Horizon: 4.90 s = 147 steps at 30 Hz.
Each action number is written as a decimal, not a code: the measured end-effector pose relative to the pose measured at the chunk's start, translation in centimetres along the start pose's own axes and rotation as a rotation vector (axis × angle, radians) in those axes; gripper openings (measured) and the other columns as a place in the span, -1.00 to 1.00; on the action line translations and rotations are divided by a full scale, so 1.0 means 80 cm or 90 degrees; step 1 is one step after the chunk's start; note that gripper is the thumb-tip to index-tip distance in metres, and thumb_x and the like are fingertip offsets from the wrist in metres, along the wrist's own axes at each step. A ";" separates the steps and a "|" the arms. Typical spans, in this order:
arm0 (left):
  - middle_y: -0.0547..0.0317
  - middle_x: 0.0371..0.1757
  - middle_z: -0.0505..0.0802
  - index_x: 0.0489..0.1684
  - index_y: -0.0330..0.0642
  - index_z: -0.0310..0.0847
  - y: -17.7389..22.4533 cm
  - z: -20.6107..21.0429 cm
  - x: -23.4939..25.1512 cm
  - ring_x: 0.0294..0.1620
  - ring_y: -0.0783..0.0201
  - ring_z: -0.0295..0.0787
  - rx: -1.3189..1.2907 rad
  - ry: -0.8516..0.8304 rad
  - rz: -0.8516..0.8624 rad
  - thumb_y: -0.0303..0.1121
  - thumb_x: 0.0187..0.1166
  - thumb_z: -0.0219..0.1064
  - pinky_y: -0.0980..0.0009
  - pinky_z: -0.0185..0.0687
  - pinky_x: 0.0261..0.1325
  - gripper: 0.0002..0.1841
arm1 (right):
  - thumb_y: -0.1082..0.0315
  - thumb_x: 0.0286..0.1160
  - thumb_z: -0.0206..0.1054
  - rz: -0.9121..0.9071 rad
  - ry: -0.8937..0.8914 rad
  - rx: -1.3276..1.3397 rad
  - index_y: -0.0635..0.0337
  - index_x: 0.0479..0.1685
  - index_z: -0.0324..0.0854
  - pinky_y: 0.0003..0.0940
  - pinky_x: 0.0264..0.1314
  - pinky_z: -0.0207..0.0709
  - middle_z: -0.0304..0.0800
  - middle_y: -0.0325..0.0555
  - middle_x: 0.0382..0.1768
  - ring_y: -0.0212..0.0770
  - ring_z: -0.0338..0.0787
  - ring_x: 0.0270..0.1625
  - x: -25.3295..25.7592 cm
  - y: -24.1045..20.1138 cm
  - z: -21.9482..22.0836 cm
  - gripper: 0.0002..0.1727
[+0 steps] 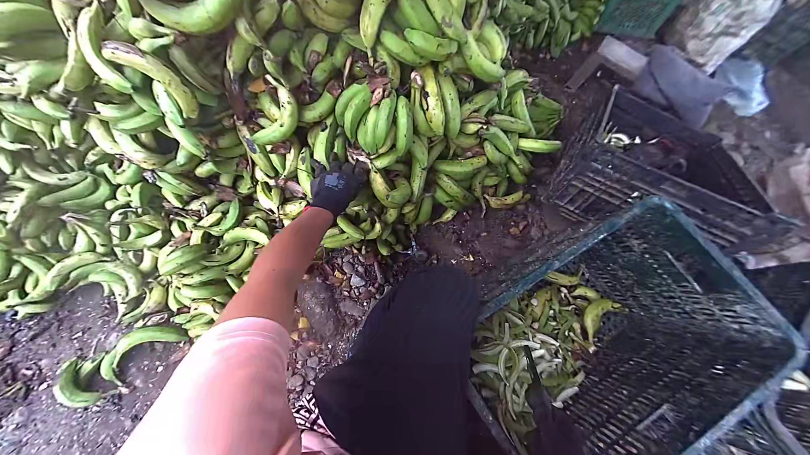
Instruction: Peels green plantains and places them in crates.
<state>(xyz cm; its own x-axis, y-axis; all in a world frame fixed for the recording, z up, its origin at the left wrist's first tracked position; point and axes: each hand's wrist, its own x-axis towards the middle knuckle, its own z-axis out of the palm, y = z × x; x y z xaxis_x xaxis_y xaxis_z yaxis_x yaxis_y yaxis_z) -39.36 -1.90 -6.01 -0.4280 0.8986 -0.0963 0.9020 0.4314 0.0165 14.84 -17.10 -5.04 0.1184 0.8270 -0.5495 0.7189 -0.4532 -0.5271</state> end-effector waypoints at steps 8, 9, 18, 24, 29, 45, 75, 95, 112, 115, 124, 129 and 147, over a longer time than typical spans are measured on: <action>-0.32 0.12 0.80 0.32 -0.28 0.58 -0.081 -0.063 -0.052 0.20 -0.29 0.75 -0.368 0.087 0.019 -0.08 0.77 0.16 -0.35 0.50 0.31 -0.56 | -0.23 0.79 -0.02 -0.024 -0.019 0.021 0.22 0.09 0.61 -0.12 -0.49 0.50 0.54 -0.12 -0.58 -0.17 0.54 -0.59 0.006 -0.008 -0.007 -0.36; -0.29 0.09 0.81 0.31 -0.29 0.59 -0.084 -0.075 -0.061 0.18 -0.23 0.76 -0.432 0.094 -0.010 -0.07 0.76 0.19 -0.29 0.52 0.33 -0.55 | -0.24 0.79 -0.03 -0.032 -0.024 0.038 0.21 0.08 0.60 -0.17 -0.53 0.49 0.51 -0.16 -0.61 -0.21 0.52 -0.62 0.011 -0.010 -0.007 -0.37; -0.01 0.09 0.81 0.21 -0.25 0.65 0.029 -0.185 -0.123 0.10 0.21 0.73 -0.664 0.036 0.037 -0.18 0.60 0.38 0.10 0.63 0.23 -0.63 | 0.20 0.57 0.35 -0.392 0.034 0.350 0.33 0.17 0.65 -0.46 -0.34 0.73 0.84 -0.32 -0.29 -0.46 0.76 -0.42 -0.015 -0.077 -0.033 -0.62; 0.20 -0.06 0.82 0.17 -0.18 0.64 0.233 -0.245 -0.159 -0.06 0.42 0.75 -0.634 -0.059 0.282 -0.10 0.63 0.37 0.30 0.69 0.10 -0.64 | 0.11 0.14 0.71 -0.561 0.129 0.173 0.11 0.53 0.50 -0.09 0.30 0.70 0.72 -0.06 0.33 -0.22 0.78 0.23 -0.038 -0.150 -0.054 -0.17; -0.19 0.17 0.78 0.37 -0.34 0.54 0.385 -0.191 -0.195 0.22 0.00 0.72 -0.604 -0.204 0.428 -0.02 0.66 0.31 -0.09 0.56 0.35 -0.45 | -0.26 0.13 0.63 -0.451 0.194 0.098 0.03 0.00 0.88 0.21 0.73 0.17 0.31 0.13 0.73 0.12 0.18 0.81 -0.039 -0.140 -0.061 -0.39; -0.32 0.76 0.30 0.80 -0.31 0.10 0.444 -0.022 -0.216 0.79 -0.14 0.19 -0.652 -0.443 0.370 0.10 0.87 -0.22 -0.12 0.13 0.75 -0.28 | 0.02 0.33 0.57 -0.081 0.249 0.398 0.27 0.10 0.66 -0.16 -0.03 0.68 0.79 -0.10 -0.20 -0.27 0.77 -0.18 -0.016 -0.048 -0.037 -0.46; 0.05 -0.02 0.81 0.22 -0.25 0.59 0.476 -0.050 -0.206 -0.02 0.33 0.77 -0.850 -0.182 0.265 -0.12 0.31 0.65 0.29 0.68 0.17 -0.42 | 0.25 0.36 0.48 -0.126 0.291 0.547 0.19 -0.16 0.69 -0.59 -0.39 0.61 0.72 -0.39 -0.47 -0.58 0.65 -0.49 -0.099 -0.099 0.027 -0.78; -0.06 0.21 0.81 0.42 -0.13 0.57 0.477 -0.027 -0.170 0.26 0.09 0.77 -0.695 -0.149 0.294 0.08 0.35 0.56 -0.02 0.66 0.37 -0.30 | 0.39 0.41 0.45 -0.112 0.186 0.570 0.33 -0.11 0.67 -0.49 -0.36 0.72 0.77 -0.32 -0.48 -0.49 0.75 -0.46 -0.180 -0.112 0.041 -0.80; -0.08 0.05 0.78 0.37 -0.32 0.47 0.456 -0.068 -0.212 0.02 0.20 0.78 -0.914 -0.270 0.107 -0.06 0.45 0.55 0.16 0.71 0.15 -0.35 | 0.15 0.18 0.66 -0.283 0.211 0.268 0.20 -0.04 0.79 -0.06 0.35 0.57 0.70 0.03 0.26 -0.14 0.67 0.29 -0.049 -0.081 0.022 -0.59; 0.14 -0.15 0.80 0.17 -0.28 0.59 0.453 -0.074 -0.203 -0.17 0.40 0.78 -0.947 -0.175 0.173 -0.13 0.48 0.54 0.35 0.73 0.02 -0.53 | 0.08 0.28 0.58 -0.198 0.193 0.279 0.20 -0.15 0.76 -0.12 -0.04 0.64 0.74 -0.05 -0.13 -0.19 0.73 -0.13 -0.053 -0.100 0.025 -0.63; 0.10 -0.03 0.79 0.40 -0.34 0.39 0.449 -0.088 -0.139 -0.09 0.38 0.81 -1.056 -0.087 0.158 -0.17 0.61 0.42 0.35 0.79 0.06 -0.46 | 0.06 0.32 0.54 -0.163 0.355 0.166 0.29 -0.12 0.79 -0.17 0.00 0.74 0.85 -0.03 -0.13 -0.20 0.84 -0.11 -0.148 -0.089 0.019 -0.58; 0.02 -0.15 0.82 0.28 -0.31 0.55 0.444 -0.083 -0.210 -0.22 0.24 0.82 -0.848 -0.391 0.252 0.11 0.65 0.28 0.15 0.81 -0.05 -0.40 | -0.17 0.25 0.50 -0.307 0.498 -0.282 -0.19 -0.35 0.87 0.58 0.70 -0.22 0.20 0.21 0.80 0.51 -0.03 0.83 -0.101 -0.074 0.001 -0.69; -0.01 -0.04 0.82 0.22 -0.30 0.61 0.452 -0.075 -0.179 0.00 0.21 0.80 -0.733 -0.201 0.280 0.12 0.71 0.17 0.11 0.67 0.20 -0.43 | 0.02 0.18 0.54 -0.361 0.483 0.004 0.02 -0.28 0.91 0.35 0.63 0.19 0.62 0.11 0.52 0.25 0.38 0.70 -0.064 -0.061 0.016 -0.71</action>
<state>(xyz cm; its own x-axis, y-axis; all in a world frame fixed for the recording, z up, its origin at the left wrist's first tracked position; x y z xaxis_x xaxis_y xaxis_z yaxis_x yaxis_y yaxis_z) -0.99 1.28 1.91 0.0686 0.9934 -0.0919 0.3255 0.0648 0.9433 9.85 -19.55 -0.51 0.1683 0.9190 0.3565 0.8024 0.0824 -0.5911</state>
